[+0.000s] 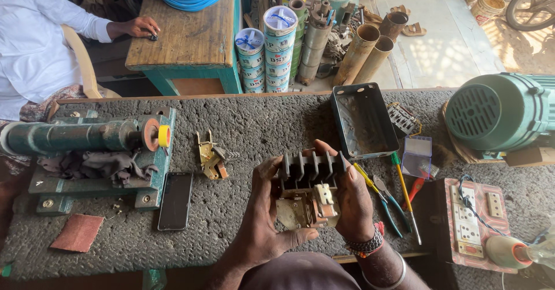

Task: The person uses a yellow-handled screwdriver to tighten screws on a small metal electrical component, then switches to a green-handled screwdriver to continue the same task. The component is repeatedly turned and adjusted on the workbench throughout the clip.

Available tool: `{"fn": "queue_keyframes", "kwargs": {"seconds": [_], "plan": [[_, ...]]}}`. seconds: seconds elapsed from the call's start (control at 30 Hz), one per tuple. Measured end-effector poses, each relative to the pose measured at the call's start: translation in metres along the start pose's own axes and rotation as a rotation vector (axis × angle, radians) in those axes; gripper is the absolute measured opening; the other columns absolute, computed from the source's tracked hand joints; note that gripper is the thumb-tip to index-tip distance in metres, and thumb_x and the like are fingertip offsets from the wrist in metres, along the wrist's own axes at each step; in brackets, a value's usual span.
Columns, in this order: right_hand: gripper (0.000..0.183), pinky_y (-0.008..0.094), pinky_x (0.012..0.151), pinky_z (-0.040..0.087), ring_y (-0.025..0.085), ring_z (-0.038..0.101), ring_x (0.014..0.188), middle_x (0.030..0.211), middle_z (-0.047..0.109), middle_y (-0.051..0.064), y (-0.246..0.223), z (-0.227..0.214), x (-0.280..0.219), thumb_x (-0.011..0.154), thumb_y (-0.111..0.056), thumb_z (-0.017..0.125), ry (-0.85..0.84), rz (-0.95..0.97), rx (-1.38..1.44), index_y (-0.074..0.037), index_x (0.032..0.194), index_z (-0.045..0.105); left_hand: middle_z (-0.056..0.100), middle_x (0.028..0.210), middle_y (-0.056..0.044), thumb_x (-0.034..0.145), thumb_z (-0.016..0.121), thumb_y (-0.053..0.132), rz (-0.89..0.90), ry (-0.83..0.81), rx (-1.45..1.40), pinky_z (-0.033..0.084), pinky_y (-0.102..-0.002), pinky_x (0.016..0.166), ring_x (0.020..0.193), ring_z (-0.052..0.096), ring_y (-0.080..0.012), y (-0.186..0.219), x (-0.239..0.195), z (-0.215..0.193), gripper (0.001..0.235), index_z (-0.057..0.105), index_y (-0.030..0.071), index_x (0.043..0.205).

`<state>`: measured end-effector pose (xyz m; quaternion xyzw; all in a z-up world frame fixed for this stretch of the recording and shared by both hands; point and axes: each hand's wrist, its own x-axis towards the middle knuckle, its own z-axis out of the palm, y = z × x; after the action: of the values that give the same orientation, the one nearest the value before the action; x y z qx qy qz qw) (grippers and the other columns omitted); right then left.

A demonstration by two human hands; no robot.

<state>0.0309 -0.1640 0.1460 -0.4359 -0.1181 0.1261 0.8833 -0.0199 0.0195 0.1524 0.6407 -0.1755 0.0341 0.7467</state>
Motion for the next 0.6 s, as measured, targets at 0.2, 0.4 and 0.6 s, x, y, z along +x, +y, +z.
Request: {"fn": "queue_keyframes", "kwargs": {"seconds": [0.2, 0.4, 0.6], "plan": [[0.077, 0.049, 0.112, 0.047, 0.031, 0.055, 0.133, 0.147, 0.053, 0.021, 0.005, -0.005, 0.0, 0.104, -0.053, 0.044, 0.029, 0.021, 0.075, 0.003, 0.157, 0.036, 0.032, 0.152, -0.02, 0.077, 0.093, 0.036, 0.181, 0.013, 0.363, 0.049, -0.048, 0.122, 0.148, 0.041, -0.0343, -0.004, -0.002, 0.0, 0.119, 0.018, 0.005, 0.165], [0.074, 0.045, 0.107, 0.052, 0.027, 0.061, 0.126, 0.136, 0.061, 0.02, 0.005, -0.007, -0.004, 0.105, -0.055, 0.04, 0.126, -0.011, -0.178, 0.003, 0.151, 0.045, 0.031, 0.154, -0.018, 0.08, 0.092, 0.032, 0.034, -0.001, 0.058, 0.049, -0.049, 0.12, 0.149, 0.044, -0.0321, -0.008, -0.002, -0.002, 0.12, 0.014, 0.006, 0.168], [0.069, 0.038, 0.101, 0.055, 0.023, 0.064, 0.117, 0.128, 0.065, 0.016, 0.007, -0.01, -0.004, 0.107, -0.057, 0.05, 0.079, -0.226, -0.356, 0.005, 0.138, 0.057, 0.02, 0.173, -0.016, 0.085, 0.087, 0.028, 0.037, 0.031, 0.11, 0.049, -0.049, 0.119, 0.16, 0.035, -0.0323, -0.011, 0.0, -0.007, 0.102, 0.028, 0.003, 0.165]]}}
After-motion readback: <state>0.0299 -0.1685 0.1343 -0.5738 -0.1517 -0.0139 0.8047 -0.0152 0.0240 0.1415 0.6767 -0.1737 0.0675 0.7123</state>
